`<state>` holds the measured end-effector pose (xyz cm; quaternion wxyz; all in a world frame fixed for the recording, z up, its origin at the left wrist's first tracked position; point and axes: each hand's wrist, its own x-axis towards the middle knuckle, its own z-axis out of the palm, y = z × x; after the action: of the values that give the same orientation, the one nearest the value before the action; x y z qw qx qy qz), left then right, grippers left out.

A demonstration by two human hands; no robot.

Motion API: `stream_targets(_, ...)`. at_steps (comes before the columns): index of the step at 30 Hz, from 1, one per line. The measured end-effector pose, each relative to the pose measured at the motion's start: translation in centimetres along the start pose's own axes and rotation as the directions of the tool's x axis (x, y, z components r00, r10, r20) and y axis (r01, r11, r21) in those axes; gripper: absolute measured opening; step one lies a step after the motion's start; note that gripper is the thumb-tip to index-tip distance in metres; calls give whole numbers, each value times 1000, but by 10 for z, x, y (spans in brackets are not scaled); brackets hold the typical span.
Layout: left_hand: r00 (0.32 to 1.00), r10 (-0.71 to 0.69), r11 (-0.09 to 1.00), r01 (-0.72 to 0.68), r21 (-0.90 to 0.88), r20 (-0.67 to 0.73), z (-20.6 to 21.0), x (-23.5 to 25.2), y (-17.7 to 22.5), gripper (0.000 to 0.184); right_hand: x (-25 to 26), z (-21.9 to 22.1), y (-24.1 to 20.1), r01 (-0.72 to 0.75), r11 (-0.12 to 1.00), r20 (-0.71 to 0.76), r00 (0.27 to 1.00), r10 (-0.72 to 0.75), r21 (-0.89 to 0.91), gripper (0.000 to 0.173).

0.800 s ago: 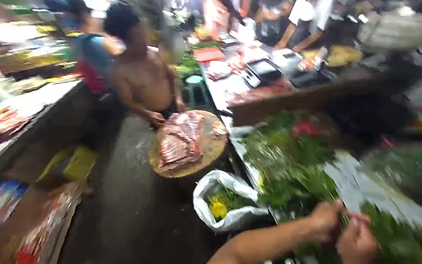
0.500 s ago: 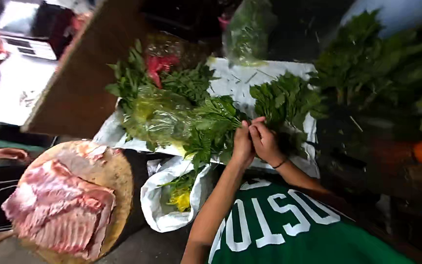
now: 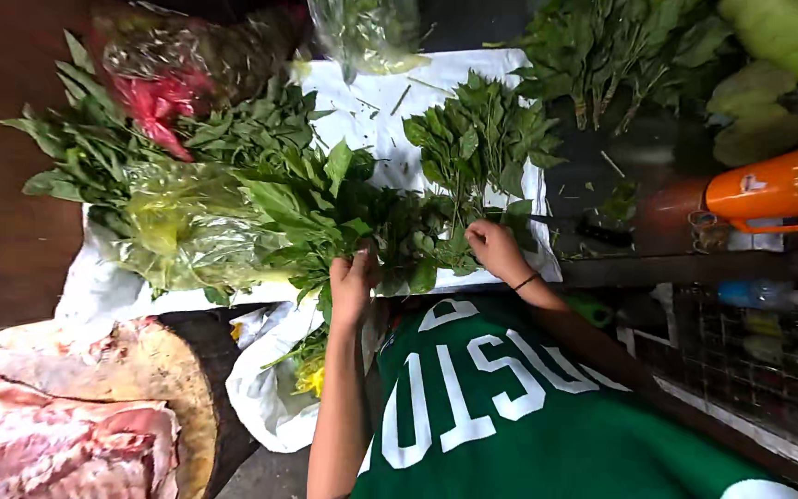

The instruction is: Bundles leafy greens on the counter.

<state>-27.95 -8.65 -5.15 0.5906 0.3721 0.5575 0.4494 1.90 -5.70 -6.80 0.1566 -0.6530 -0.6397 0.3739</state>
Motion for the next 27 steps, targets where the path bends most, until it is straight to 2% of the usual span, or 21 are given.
stream_targets(3,996,-90,967,84,-239,-12,6,-4,5,31,33,-1,17,-53,997,-119,992,46,-53,23)
stream_targets(6,984,-173,853,171,-493,42,19,-3,12,47,57,3,13,-99,992,-16,995,98,-76,34)
stream_targets(8,976,-197,763,213,-611,94,27,3,12,46,71,15,10,-137,983,73,987,147,-121,43)
stream_targets(9,972,-209,733,226,-642,104,31,7,13,45,75,19,8,-157,977,101,980,172,-145,42)
stream_targets(12,968,-228,712,240,-660,106,41,14,16,44,68,19,6,-179,975,49,981,187,-132,28)
stream_targets(14,964,-234,706,256,-660,124,43,18,14,45,51,10,7,-157,987,-12,988,156,-21,25)
stream_targets(16,962,-236,691,265,-673,137,47,19,12,45,30,-14,-2,-138,982,10,990,138,128,25)
stream_targets(19,981,-127,588,191,-786,144,55,20,6,52,6,-40,-6,62,935,-48,998,-48,349,19)
stream_targets(21,988,-56,544,151,-825,143,64,21,3,54,-1,-44,-5,128,893,-102,990,-93,432,17)
stream_targets(24,984,-87,612,174,-772,153,77,25,7,45,-2,-42,-1,210,825,-182,974,-132,525,15)
stream_targets(27,970,-136,679,240,-693,203,88,26,6,29,0,-33,2,209,771,-186,975,-120,601,16)
